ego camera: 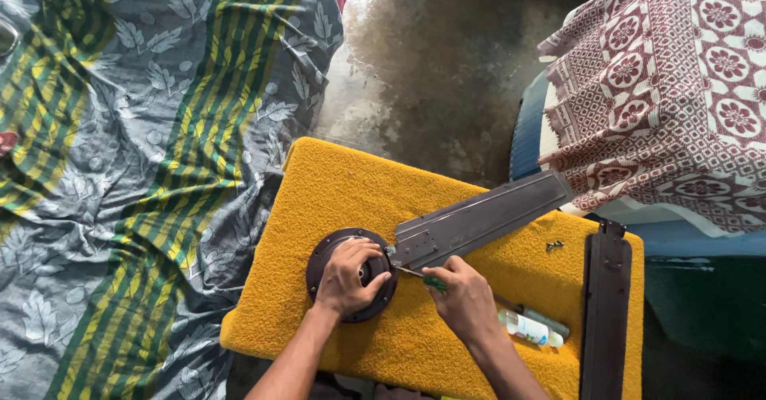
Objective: The person removes the blades from an electric fan motor housing using a screwdriver. After detaching each blade, they place it on the table and apply a liquid from a small bottle to one blade, spreading it by hand.
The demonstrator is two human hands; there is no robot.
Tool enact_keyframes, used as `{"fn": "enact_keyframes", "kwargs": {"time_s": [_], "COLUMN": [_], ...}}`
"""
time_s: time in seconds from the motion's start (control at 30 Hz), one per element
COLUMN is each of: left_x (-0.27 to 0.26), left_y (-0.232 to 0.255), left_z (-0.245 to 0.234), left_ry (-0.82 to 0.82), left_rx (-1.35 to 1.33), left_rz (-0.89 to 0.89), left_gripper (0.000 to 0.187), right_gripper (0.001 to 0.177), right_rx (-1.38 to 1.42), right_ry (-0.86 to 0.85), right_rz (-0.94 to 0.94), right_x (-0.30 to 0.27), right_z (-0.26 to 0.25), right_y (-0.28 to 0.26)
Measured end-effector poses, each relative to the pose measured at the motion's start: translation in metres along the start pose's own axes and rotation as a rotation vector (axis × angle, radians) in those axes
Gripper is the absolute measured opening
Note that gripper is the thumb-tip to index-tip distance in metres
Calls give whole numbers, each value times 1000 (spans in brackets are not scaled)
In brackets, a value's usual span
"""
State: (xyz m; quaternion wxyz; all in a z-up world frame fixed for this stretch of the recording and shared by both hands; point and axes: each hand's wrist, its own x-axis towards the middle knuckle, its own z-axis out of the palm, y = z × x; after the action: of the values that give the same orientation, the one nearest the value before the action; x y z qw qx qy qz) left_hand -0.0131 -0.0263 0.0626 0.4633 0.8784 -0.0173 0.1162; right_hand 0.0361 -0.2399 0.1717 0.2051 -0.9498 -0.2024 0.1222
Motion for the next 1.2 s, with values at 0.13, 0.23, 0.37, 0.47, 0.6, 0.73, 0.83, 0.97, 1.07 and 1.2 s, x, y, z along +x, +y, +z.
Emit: {"fn": "enact_keyframes", "kwargs": {"time_s": [0.13, 0.23, 0.37, 0.47, 0.6, 0.73, 0.83, 0.97, 1.07, 1.2], "left_x": [3, 2, 2, 2, 3, 3, 3, 1, 0, 1], "left_y": [-2, -2, -2, -2, -1, 0, -2, -3, -4, -6], "left_z": [4, 7, 8, 8, 7, 9, 9, 9, 7, 10], "left_ry": [30, 56, 51, 50, 58, 70, 67, 74, 69, 78], "left_rx": [17, 28, 56, 51, 42, 31, 36, 32, 31, 27], "left_rz": [3, 1, 6, -3, -10, 8, 4, 5, -4, 0], "left_gripper": [29, 26, 22, 19, 18, 17, 16, 16, 17, 15], "right_gripper": [11, 56, 28, 14, 36, 39, 17, 28, 29, 13], "right_rx": [-161, -220, -317, -346, -293, -353, -245, -144, -176, -147], "right_ry": [-27, -235, -311, -153, -28, -378, -191, -77, -229, -103], "right_rz": [-67, 144, 157, -109, -238, 274, -56, -189, 145, -72], "right_x": [8, 16, 26, 28, 26, 28, 31, 31, 30, 29], "right_z": [2, 4, 4, 3, 1, -1, -5, -9, -7, -12], "right_y": [-15, -24, -29, -30, -32, -36, -39, -41, -44, -39]}}
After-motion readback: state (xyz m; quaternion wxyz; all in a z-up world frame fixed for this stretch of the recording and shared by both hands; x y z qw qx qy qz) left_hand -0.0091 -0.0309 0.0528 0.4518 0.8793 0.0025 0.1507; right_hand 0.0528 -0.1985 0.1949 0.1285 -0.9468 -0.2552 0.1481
